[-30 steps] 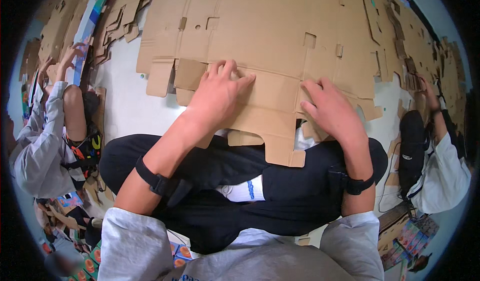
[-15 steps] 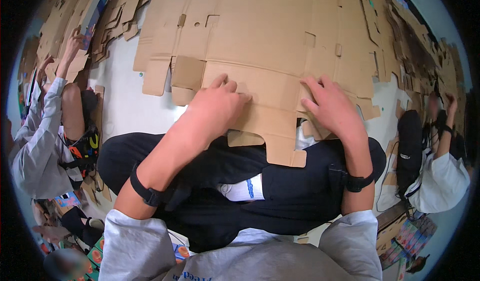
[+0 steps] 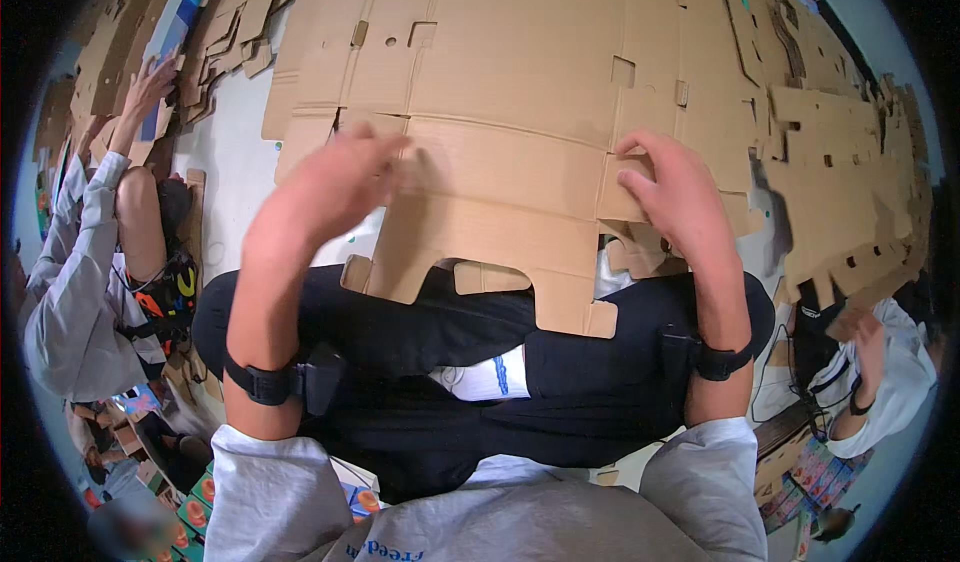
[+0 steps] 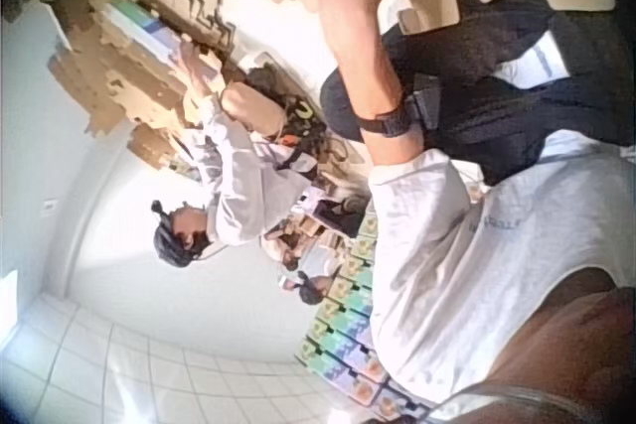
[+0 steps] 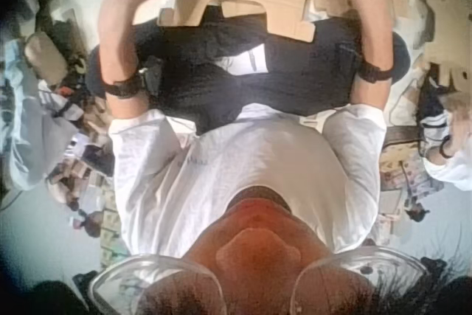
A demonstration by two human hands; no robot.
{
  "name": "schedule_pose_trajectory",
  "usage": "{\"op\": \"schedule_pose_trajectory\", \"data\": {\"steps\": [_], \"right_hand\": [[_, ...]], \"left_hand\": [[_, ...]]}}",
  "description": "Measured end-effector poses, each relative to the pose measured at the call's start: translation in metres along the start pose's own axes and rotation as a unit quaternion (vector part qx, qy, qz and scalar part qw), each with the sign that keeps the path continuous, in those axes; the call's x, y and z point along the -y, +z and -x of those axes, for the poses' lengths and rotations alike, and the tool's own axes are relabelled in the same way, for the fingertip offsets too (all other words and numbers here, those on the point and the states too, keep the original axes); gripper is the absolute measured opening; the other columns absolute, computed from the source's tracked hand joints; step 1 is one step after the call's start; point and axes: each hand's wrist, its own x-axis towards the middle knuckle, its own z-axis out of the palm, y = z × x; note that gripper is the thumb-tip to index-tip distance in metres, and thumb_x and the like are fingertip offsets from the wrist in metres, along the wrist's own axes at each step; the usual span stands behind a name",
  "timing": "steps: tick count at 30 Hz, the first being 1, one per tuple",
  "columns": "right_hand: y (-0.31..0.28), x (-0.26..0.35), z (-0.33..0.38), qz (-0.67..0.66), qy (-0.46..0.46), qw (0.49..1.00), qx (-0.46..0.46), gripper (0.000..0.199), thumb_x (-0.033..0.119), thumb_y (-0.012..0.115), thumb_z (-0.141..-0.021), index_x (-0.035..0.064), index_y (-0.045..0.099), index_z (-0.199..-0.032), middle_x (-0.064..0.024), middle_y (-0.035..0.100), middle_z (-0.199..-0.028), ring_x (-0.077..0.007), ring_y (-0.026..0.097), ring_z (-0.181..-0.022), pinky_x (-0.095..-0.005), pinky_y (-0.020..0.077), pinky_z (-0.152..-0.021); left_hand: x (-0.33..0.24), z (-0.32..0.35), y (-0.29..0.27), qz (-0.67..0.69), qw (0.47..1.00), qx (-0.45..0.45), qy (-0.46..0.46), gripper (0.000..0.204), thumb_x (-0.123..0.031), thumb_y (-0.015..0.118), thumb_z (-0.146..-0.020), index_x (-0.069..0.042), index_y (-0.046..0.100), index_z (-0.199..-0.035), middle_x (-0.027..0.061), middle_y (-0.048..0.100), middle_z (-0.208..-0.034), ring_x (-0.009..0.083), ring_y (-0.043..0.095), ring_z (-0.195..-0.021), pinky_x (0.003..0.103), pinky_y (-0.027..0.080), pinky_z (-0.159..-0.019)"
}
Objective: Assembling and folding cardboard boxes from flat sheets on the floor.
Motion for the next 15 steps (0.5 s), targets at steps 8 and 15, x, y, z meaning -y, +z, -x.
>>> {"op": "schedule_pose_trajectory", "data": {"steps": [8, 15], "right_hand": [[-0.024, -0.012, -0.006, -0.027, 0.046, 0.988, -0.144, 0.024, 0.017, 0.070, -0.096, 0.0071, 0.069, -0.118, -0.0204, 0.073, -0.105, -0.0377, 0.070, -0.099, -0.0455, 0.0544, -0.089], [-0.030, -0.031, -0.002, -0.007, 0.047, 0.997, -0.067, 0.039, 0.027, 0.069, -0.100, 0.0060, 0.065, -0.133, -0.0259, 0.073, -0.110, -0.0402, 0.071, -0.104, -0.0455, 0.0542, -0.094]], "left_hand": [[0.023, 0.004, -0.007, -0.115, 0.971, 0.028, -0.209, 0.053, -0.038, 0.063, -0.105, -0.008, 0.056, -0.147, 0.0279, 0.072, -0.125, 0.0462, 0.069, -0.117, 0.052, 0.055, -0.098], [0.015, -0.020, 0.017, -0.076, 0.985, 0.073, -0.136, 0.061, -0.042, 0.062, -0.104, -0.003, 0.051, -0.150, 0.0337, 0.069, -0.124, 0.0488, 0.068, -0.115, 0.052, 0.054, -0.099]]}}
